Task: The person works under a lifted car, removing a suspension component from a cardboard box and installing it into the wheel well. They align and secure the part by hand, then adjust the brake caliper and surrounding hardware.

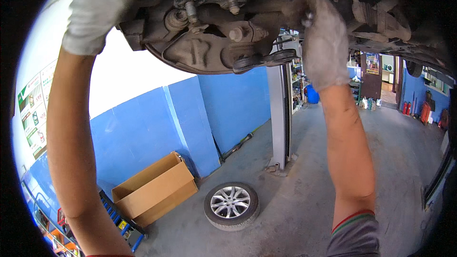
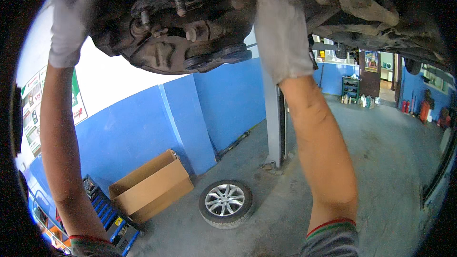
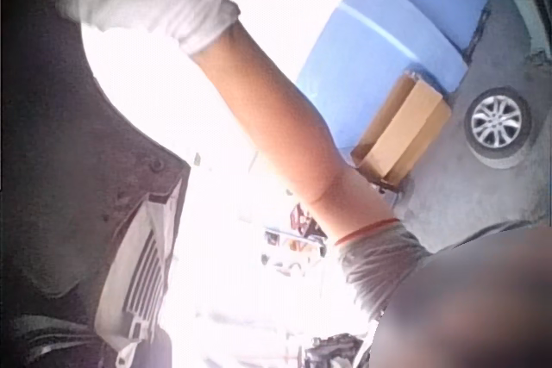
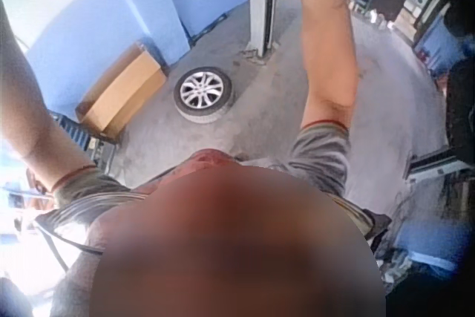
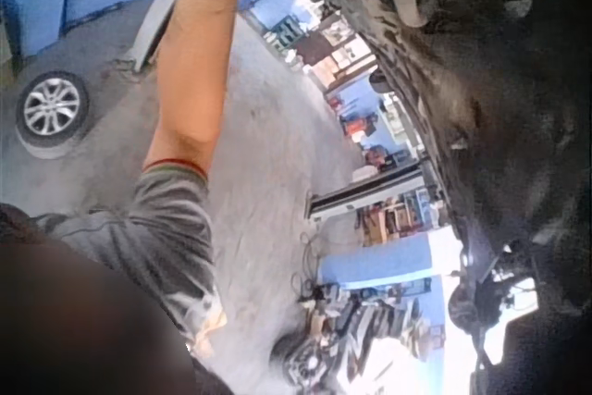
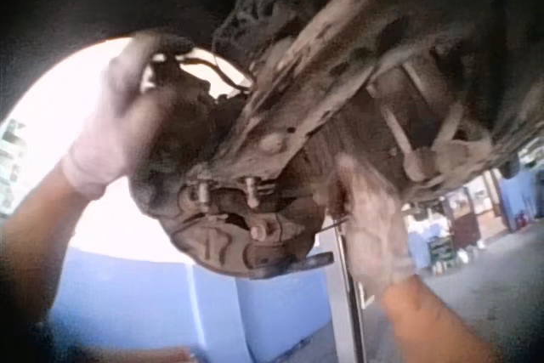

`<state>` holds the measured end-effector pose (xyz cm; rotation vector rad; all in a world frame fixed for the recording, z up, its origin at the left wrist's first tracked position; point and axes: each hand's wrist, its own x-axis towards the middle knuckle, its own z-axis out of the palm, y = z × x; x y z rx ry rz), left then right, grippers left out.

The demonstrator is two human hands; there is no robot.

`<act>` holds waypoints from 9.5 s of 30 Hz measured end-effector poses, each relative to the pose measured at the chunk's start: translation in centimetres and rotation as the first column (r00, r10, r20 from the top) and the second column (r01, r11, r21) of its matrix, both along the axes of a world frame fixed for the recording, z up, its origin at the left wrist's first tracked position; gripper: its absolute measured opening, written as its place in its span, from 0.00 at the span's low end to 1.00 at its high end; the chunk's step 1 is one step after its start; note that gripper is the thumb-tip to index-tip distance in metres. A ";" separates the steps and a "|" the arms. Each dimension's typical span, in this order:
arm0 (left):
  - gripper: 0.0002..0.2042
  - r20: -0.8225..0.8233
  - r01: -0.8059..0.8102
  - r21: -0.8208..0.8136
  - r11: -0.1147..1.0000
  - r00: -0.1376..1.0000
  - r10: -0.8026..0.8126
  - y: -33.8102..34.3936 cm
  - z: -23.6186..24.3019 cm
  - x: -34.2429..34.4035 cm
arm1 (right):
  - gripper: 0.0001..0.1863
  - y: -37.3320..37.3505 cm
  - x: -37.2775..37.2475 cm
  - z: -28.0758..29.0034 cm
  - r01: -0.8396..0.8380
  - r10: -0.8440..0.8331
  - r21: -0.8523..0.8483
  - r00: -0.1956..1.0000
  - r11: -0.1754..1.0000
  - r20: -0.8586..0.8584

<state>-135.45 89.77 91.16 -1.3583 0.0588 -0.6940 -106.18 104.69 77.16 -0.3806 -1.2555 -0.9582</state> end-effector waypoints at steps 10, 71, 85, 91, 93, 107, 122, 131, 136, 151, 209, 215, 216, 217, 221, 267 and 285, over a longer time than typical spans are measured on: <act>0.37 0.919 0.880 -0.340 -0.332 0.236 -0.317 6.6 -8.3 -5.2 | 0.20 6.1 -2.0 3.2 0.314 -0.454 -0.426 0.845 0.849 -0.283; 0.22 0.772 0.917 0.050 0.395 0.215 -0.598 5.5 -15.9 5.0 | 0.13 8.8 -7.3 5.3 -0.394 0.384 -0.010 0.901 0.919 -0.204; 0.26 0.754 0.848 0.063 0.526 0.305 -0.582 4.6 -15.5 3.2 | 0.11 -1.1 -5.7 7.9 -0.580 0.491 0.328 0.811 0.746 0.317; 0.26 0.774 0.845 0.048 0.533 0.305 -0.554 4.0 -15.6 3.3 | 0.18 -4.4 -8.0 6.9 -0.873 0.834 -0.210 -0.485 -0.441 0.265; 0.26 0.759 0.828 0.046 0.559 0.335 -0.559 4.1 -15.7 3.2 | 0.19 -5.0 -7.9 6.3 -0.842 0.810 -0.214 -0.537 -0.496 0.236; 0.26 0.725 0.845 0.022 0.534 0.354 -0.591 5.0 -15.0 1.1 | 0.17 -4.2 -6.3 6.2 -0.910 0.813 -0.352 -0.369 -0.218 0.451; 0.27 0.800 0.926 0.038 0.377 0.198 -0.566 3.7 -16.0 3.9 | 0.20 -5.3 -7.0 5.6 -0.978 0.822 -0.194 -0.168 -0.071 0.545; 0.27 0.775 0.942 0.027 0.335 0.192 -0.602 4.5 -16.0 3.6 | 0.22 -6.0 -7.2 5.3 -0.988 0.786 -0.151 -0.083 0.014 0.613; 0.26 0.753 0.933 -0.004 0.360 0.240 -0.613 4.0 -15.4 3.0 | 0.27 -6.1 -6.5 5.2 -0.538 0.496 0.503 0.838 0.676 0.228; 0.30 0.782 0.953 -0.012 0.302 0.197 -0.592 2.6 -15.7 4.8 | 0.36 -7.2 -5.8 1.6 -0.813 0.702 0.087 0.545 0.575 0.458; 0.14 0.734 -0.008 -0.132 0.991 0.671 0.104 0.6 -16.3 1.8 | 0.24 -4.6 -6.3 1.3 -0.971 0.902 -0.232 -0.143 -0.049 0.408; 0.19 0.855 0.406 -0.212 0.889 0.517 -0.033 0.2 -15.9 -3.1 | 0.23 -3.2 -5.9 3.2 -0.855 0.782 -0.505 -0.394 -0.119 0.483; 0.19 0.866 0.419 -0.215 0.882 0.500 -0.027 0.2 -15.9 -3.3 | 0.23 -2.9 -5.8 3.3 -0.850 0.801 -0.516 -0.379 -0.103 0.464; 0.20 0.884 0.435 -0.225 0.872 0.467 -0.005 0.2 -15.9 -3.4 | 0.23 -2.6 -5.7 3.3 -0.848 0.816 -0.524 -0.361 -0.085 0.451; 0.21 0.873 0.526 -0.228 0.819 0.482 -0.067 0.0 -15.9 -2.6 | 0.23 -2.0 -5.2 3.3 -0.872 0.866 -0.489 -0.271 -0.036 0.419; 0.20 0.702 -0.666 0.095 0.740 0.572 0.425 -1.5 -13.3 10.6 | 0.25 -0.3 -3.8 8.0 -0.901 0.915 -0.370 -0.327 -0.226 0.238; 0.25 0.862 -0.911 -0.079 0.404 0.141 0.487 0.5 -13.5 9.9 | 0.22 1.7 -9.4 14.1 -0.669 0.767 -0.402 0.621 0.625 0.160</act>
